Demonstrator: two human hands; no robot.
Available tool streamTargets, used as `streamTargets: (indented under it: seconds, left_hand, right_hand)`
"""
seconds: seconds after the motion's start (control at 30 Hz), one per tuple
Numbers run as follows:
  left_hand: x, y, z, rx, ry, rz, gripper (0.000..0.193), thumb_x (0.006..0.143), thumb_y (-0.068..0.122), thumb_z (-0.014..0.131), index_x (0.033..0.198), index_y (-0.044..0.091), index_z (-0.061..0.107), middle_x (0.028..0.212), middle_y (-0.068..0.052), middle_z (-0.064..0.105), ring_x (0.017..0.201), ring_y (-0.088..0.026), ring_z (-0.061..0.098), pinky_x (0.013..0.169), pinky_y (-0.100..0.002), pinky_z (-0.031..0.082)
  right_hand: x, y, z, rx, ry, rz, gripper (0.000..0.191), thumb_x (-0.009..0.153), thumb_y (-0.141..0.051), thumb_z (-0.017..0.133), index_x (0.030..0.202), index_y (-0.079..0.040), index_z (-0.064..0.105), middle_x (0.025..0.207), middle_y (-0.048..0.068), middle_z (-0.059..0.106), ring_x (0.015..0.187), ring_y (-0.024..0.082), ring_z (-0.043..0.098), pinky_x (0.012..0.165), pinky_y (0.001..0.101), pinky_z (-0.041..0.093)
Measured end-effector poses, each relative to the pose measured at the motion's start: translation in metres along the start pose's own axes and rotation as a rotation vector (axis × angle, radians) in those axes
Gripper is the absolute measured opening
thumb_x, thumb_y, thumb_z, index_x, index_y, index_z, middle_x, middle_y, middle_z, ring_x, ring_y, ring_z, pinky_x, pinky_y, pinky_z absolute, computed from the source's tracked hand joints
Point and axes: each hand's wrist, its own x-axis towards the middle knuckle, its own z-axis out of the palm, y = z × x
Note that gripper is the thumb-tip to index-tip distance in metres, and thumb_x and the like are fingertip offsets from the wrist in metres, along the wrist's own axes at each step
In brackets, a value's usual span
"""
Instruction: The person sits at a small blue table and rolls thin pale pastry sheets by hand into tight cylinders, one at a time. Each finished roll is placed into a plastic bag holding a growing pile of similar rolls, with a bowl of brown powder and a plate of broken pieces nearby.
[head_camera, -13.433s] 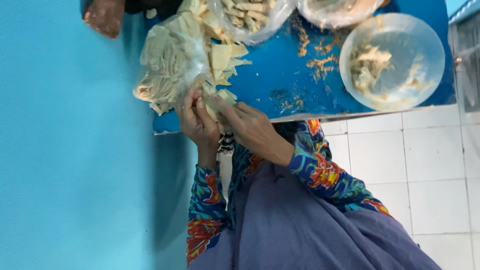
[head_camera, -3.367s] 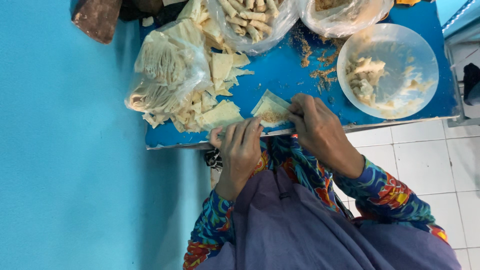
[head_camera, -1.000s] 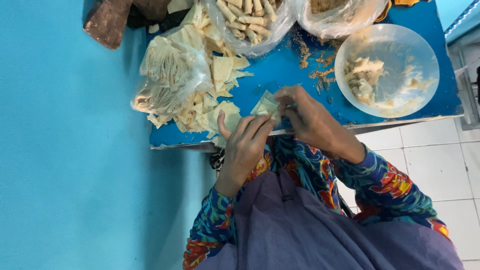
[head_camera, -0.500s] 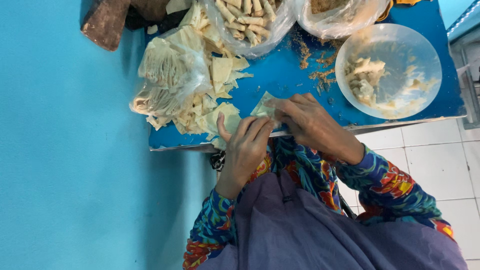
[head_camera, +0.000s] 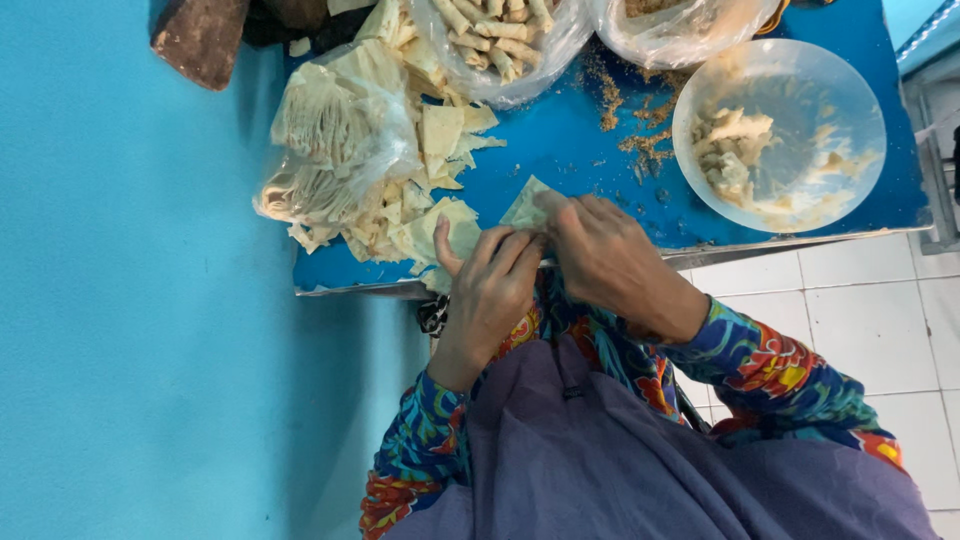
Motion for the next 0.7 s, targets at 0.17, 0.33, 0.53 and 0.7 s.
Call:
streamTargets:
  seconds: [0.17,0.33,0.53,0.7]
  left_hand:
    - [0.002,0.001,0.000,-0.010,0.013,0.008,0.011,0.097,0.013,0.076,0.108,0.014,0.077,0.114,0.005,0.070,0.113,-0.015,0.063,0.120,-0.073,0.010]
    - [0.003,0.002,0.000,-0.032,0.015,-0.009,0.011,0.099,0.014,0.076,0.109,0.014,0.077,0.114,0.006,0.070,0.112,-0.015,0.064,0.121,-0.073,0.010]
    - [0.004,0.003,-0.002,-0.058,0.048,-0.014,0.008,0.099,0.013,0.075,0.107,0.015,0.076,0.114,0.006,0.072,0.111,-0.014,0.065,0.122,-0.072,0.010]
    - [0.006,0.003,-0.004,-0.080,0.054,-0.022,0.007,0.099,0.013,0.075,0.106,0.015,0.074,0.112,0.005,0.072,0.110,-0.014,0.066,0.122,-0.071,0.010]
  right_hand:
    - [-0.003,0.004,-0.006,0.262,0.036,0.179,0.050,0.090,0.005,0.065,0.137,0.000,0.047,0.091,0.014,0.068,0.080,0.032,0.070,0.068,0.0409,0.055]
    - [-0.007,0.007,-0.010,0.274,0.047,0.297,0.052,0.093,0.007,0.064,0.139,0.002,0.042,0.092,0.015,0.067,0.074,0.030,0.070,0.063,0.0390,0.055]
    - [-0.014,0.001,-0.018,0.113,0.097,0.228,0.051,0.093,0.010,0.061,0.140,0.002,0.042,0.097,0.017,0.066,0.087,0.035,0.070,0.071,0.0437,0.056]
    - [-0.014,-0.008,-0.022,0.203,0.133,0.004,0.037,0.092,0.009,0.060,0.123,-0.003,0.044,0.121,0.027,0.065,0.104,0.040,0.068,0.080,0.0426,0.057]
